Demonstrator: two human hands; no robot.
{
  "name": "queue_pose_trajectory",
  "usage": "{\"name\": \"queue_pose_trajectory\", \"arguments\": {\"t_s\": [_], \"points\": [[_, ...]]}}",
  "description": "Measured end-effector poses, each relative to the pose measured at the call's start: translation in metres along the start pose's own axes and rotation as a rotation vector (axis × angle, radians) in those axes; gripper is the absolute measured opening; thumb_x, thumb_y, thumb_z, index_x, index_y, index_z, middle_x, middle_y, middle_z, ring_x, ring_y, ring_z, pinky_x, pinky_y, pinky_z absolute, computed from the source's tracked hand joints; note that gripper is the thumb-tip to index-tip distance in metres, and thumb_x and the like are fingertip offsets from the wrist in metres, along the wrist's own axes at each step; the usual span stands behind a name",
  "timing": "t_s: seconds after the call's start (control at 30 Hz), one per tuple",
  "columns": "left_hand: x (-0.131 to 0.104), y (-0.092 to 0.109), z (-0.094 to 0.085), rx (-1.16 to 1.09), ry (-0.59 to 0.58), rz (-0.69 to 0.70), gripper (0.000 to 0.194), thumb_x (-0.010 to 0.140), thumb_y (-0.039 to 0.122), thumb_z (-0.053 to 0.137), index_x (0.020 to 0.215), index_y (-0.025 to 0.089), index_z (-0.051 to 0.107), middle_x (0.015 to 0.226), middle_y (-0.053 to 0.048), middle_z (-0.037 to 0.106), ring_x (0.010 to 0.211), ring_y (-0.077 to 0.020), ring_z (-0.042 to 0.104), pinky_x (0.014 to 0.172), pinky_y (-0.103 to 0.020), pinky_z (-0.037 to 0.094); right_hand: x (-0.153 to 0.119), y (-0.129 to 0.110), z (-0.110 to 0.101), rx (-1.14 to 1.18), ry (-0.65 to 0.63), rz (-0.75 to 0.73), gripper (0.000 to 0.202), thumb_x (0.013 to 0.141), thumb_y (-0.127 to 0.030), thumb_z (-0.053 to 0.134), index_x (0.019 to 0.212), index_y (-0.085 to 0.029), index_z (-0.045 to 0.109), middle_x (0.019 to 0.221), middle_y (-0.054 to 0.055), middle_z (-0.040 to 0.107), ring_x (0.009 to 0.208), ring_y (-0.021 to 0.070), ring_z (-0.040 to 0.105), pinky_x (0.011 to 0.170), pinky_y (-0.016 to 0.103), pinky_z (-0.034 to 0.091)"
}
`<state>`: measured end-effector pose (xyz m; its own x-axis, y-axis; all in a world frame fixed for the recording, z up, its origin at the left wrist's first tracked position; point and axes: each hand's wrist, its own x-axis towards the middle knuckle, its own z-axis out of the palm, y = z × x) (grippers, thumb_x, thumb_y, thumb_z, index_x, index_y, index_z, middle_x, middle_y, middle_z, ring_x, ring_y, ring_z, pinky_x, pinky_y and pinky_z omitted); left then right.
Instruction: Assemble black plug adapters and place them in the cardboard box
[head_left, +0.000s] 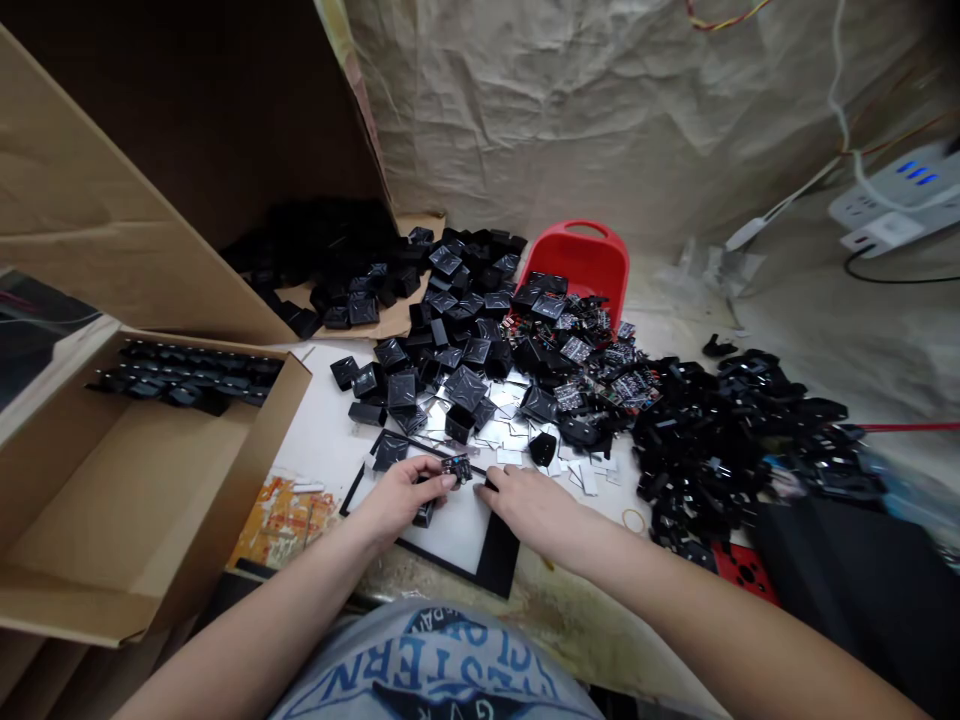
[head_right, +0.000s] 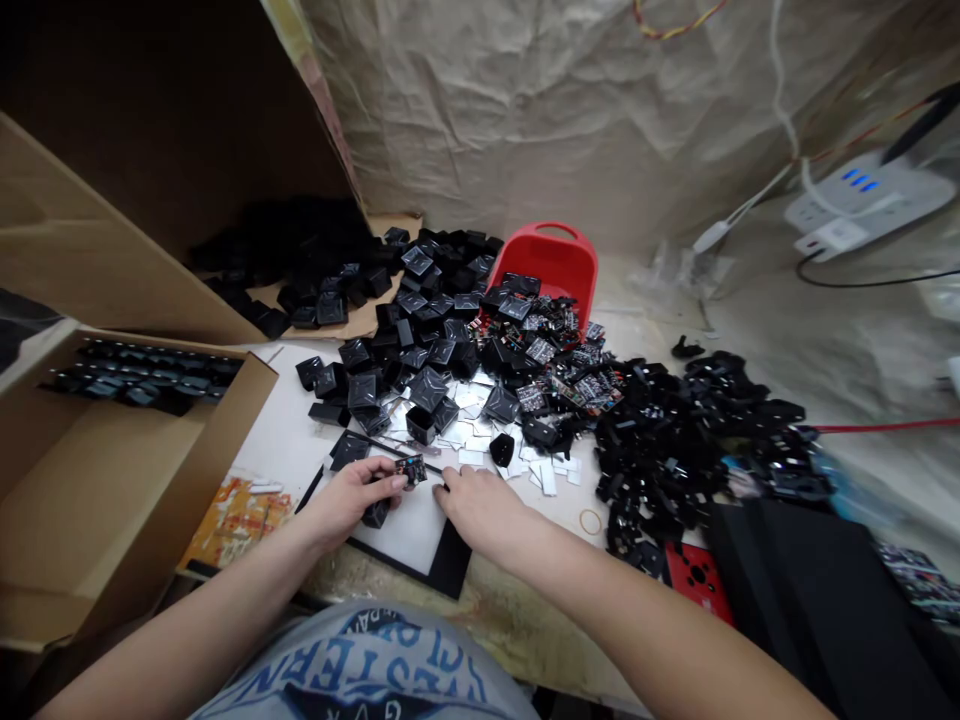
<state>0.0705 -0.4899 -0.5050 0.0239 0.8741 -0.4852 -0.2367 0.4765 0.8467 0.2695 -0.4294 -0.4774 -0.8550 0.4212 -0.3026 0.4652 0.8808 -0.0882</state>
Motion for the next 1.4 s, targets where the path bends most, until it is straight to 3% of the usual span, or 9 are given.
{"name": "queue_pose_trajectory", "arguments": {"t_s": [0.1, 0.23, 0.37, 0.47, 0.77, 0.97, 1.13, 1.27, 1.4], "points": [[-0.003, 0.002, 0.001, 0.012, 0.010, 0.010, 0.043, 0.061, 0.042, 0.085, 0.092, 0.015, 0.070, 0.067, 0.002, 0.063, 0.060, -0.0097, 0.052, 0.064, -0.024, 0.040, -0.001, 0.001, 0.008, 0.022, 0.074, -0.015, 0.021, 0.086, -0.004, 0.052, 0.093, -0.017, 0.067, 0.091, 0.011, 0.065, 0.080, 0.0237, 0.063, 0.062, 0.032, 0.048], [-0.008, 0.002, 0.002, 0.034, 0.001, 0.024, 0.039, 0.064, 0.043, 0.083, 0.089, 0.015, 0.074, 0.071, 0.000, 0.066, 0.064, -0.0107, 0.055, 0.067, -0.024, 0.043, -0.011, 0.007, 0.012, 0.310, 0.275, 0.149, 0.016, 0.084, -0.007, 0.057, 0.086, -0.021, 0.064, 0.088, 0.006, 0.065, 0.077, 0.0201, 0.061, 0.061, 0.029, 0.047], [-0.013, 0.006, 0.005, 0.118, -0.018, 0.095, 0.037, 0.065, 0.043, 0.082, 0.089, 0.016, 0.077, 0.087, -0.004, 0.073, 0.080, -0.0177, 0.062, 0.078, -0.029, 0.048, -0.018, -0.005, 0.008, 1.026, 0.476, 0.406, 0.011, 0.088, -0.031, 0.060, 0.089, -0.020, 0.063, 0.077, 0.001, 0.061, 0.069, 0.0169, 0.058, 0.060, 0.029, 0.048], [-0.018, 0.013, 0.009, 0.206, -0.053, 0.181, 0.032, 0.067, 0.039, 0.082, 0.087, 0.016, 0.077, 0.087, -0.005, 0.074, 0.081, -0.0191, 0.062, 0.080, -0.031, 0.049, -0.017, -0.021, 0.004, 1.464, 0.461, 0.452, 0.022, 0.082, -0.040, 0.065, 0.091, -0.020, 0.066, 0.069, -0.001, 0.060, 0.062, 0.0160, 0.056, 0.054, 0.028, 0.046], [-0.038, 0.016, 0.016, 0.561, 0.091, 0.627, 0.012, 0.077, 0.031, 0.076, 0.085, 0.022, 0.078, 0.073, -0.005, 0.070, 0.072, -0.0187, 0.060, 0.071, -0.032, 0.050, -0.011, -0.045, 0.001, 0.954, 0.824, 0.284, 0.008, 0.089, -0.025, 0.060, 0.085, -0.022, 0.067, 0.075, 0.002, 0.062, 0.071, 0.0177, 0.060, 0.062, 0.030, 0.047], [-0.039, 0.018, 0.014, 0.628, 0.138, 0.677, 0.013, 0.079, 0.033, 0.075, 0.087, 0.023, 0.078, 0.075, -0.005, 0.071, 0.074, -0.0194, 0.060, 0.071, -0.033, 0.050, -0.009, -0.042, 0.000, 0.783, 0.948, 0.408, 0.013, 0.085, -0.034, 0.069, 0.091, -0.024, 0.064, 0.079, 0.002, 0.059, 0.062, 0.0170, 0.055, 0.058, 0.031, 0.049], [-0.038, 0.018, 0.011, 0.618, 0.116, 0.634, 0.011, 0.078, 0.030, 0.075, 0.087, 0.024, 0.078, 0.076, -0.004, 0.071, 0.076, -0.0197, 0.060, 0.074, -0.033, 0.050, -0.008, -0.044, -0.001, 0.676, 0.905, 0.218, 0.025, 0.092, -0.021, 0.055, 0.114, -0.026, 0.067, 0.095, 0.009, 0.064, 0.081, 0.0213, 0.062, 0.067, 0.035, 0.054], [-0.037, 0.021, 0.012, 0.479, 0.071, 0.497, 0.013, 0.076, 0.032, 0.076, 0.083, 0.021, 0.078, 0.080, -0.005, 0.072, 0.080, -0.0205, 0.061, 0.077, -0.032, 0.050, -0.009, -0.046, -0.004, 0.844, 0.910, 0.192, 0.024, 0.092, -0.020, 0.055, 0.105, -0.028, 0.072, 0.095, 0.007, 0.062, 0.079, 0.0188, 0.061, 0.064, 0.032, 0.053], [-0.038, 0.027, 0.014, 0.297, -0.059, 0.317, 0.021, 0.077, 0.035, 0.074, 0.089, 0.018, 0.077, 0.091, -0.006, 0.072, 0.085, -0.0203, 0.063, 0.083, -0.032, 0.049, -0.011, -0.043, -0.009, 1.433, 0.797, 0.367, 0.023, 0.088, -0.038, 0.062, 0.105, -0.027, 0.072, 0.102, 0.007, 0.061, 0.070, 0.0150, 0.059, 0.056, 0.030, 0.053]]}}
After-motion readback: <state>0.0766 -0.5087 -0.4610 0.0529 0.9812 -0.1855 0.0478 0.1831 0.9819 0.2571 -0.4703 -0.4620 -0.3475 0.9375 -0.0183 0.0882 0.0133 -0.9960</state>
